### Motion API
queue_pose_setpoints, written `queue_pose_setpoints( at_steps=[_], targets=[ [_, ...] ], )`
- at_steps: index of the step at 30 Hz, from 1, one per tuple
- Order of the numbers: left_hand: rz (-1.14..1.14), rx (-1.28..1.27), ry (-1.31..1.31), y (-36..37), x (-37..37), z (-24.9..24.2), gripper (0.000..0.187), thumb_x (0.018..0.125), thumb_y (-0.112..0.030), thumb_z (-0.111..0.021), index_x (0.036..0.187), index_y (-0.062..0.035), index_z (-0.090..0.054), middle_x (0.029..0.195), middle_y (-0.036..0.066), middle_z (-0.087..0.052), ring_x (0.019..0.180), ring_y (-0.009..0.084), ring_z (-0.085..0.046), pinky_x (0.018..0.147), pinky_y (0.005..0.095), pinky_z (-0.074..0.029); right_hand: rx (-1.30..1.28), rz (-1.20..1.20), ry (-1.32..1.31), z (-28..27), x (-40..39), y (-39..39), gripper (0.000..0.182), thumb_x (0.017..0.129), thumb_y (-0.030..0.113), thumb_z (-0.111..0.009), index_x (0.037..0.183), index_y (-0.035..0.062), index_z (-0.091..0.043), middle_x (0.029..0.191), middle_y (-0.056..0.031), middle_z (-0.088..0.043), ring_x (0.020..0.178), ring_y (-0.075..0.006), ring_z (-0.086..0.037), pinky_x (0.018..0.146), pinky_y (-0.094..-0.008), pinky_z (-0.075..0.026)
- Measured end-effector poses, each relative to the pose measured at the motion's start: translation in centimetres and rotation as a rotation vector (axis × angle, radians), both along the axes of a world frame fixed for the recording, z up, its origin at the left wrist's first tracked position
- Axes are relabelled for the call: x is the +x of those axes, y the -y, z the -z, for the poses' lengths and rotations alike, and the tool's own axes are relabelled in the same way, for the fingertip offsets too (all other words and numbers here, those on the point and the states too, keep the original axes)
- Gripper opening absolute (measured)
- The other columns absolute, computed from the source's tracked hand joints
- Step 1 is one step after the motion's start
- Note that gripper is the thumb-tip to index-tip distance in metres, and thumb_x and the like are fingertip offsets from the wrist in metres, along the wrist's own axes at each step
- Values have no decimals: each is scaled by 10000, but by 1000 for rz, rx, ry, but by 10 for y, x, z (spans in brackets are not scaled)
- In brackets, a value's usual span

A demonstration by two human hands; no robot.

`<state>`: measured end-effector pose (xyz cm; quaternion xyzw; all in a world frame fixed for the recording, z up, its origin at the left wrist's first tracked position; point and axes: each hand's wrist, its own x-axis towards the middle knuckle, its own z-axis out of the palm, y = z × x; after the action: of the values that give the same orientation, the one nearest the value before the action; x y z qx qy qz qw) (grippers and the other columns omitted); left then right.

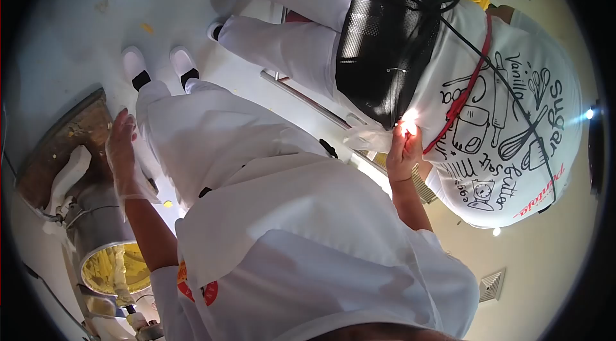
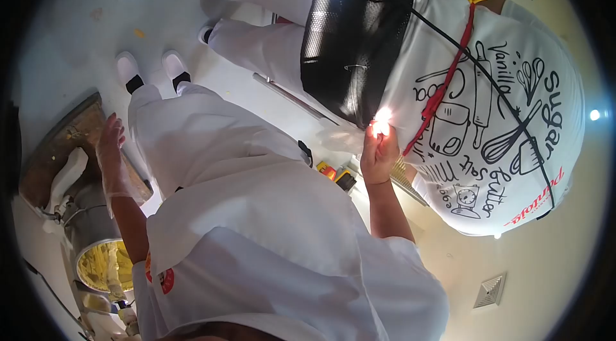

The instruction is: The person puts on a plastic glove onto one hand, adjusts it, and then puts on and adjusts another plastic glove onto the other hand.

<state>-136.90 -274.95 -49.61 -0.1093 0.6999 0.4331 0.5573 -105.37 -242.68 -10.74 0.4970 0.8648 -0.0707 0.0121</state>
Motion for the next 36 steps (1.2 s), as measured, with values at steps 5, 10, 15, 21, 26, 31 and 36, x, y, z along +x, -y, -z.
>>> queue_pose_setpoints(
  at_steps=[5,10,15,21,26,31,36],
  targets=[
    [-63,-77,45,10,-2,8,435,946,-230,-589,1342,-53,-586,1189,103,-661,1071,186,-639,913,324,-493,-31,15,85,-4,3,8,223,969,11,-579,1173,-11,-491,979,-44,-570,779,-74,-499,709,-201,-420],
    [-82,-118,99,28,9,25,461,948,-248,-581,1365,-55,-559,1235,125,-628,1133,242,-617,972,370,-472,61,-188,225,-5,4,-1,264,897,-38,-612,1127,-8,-485,936,-119,-598,738,-185,-576,687,-289,-488],
    [-131,-124,144,34,14,35,466,944,-244,-576,1364,-43,-556,1218,119,-632,1131,237,-612,972,376,-470,43,-245,312,-8,-1,-7,333,801,-62,-641,1086,17,-487,898,-141,-604,688,-248,-608,652,-339,-518],
    [-167,-146,154,20,8,19,462,935,-251,-591,1347,-44,-575,1212,110,-630,1086,219,-611,976,371,-461,64,-263,311,-5,-4,-8,357,769,-55,-654,1069,59,-498,889,-125,-600,671,-239,-601,612,-340,-515],
    [-188,-156,146,23,6,20,456,942,-254,-593,1350,-51,-575,1217,110,-628,1097,222,-605,979,374,-459,71,-267,307,-4,-4,-10,357,764,-63,-652,1062,71,-508,878,-111,-595,663,-228,-597,608,-332,-512],
    [-210,-135,152,25,8,19,446,953,-250,-588,1356,-60,-572,1248,110,-618,1132,237,-592,996,387,-447,46,-254,299,-6,1,-12,359,770,-65,-647,1075,66,-510,880,-111,-591,661,-224,-594,610,-329,-508],
    [-206,-173,208,32,18,31,464,954,-258,-584,1370,-55,-555,1273,125,-604,1166,252,-581,1013,399,-433,77,-279,382,-8,-1,-11,367,779,-69,-635,1098,54,-500,909,-134,-586,657,-243,-612,610,-340,-517]
  ],
)
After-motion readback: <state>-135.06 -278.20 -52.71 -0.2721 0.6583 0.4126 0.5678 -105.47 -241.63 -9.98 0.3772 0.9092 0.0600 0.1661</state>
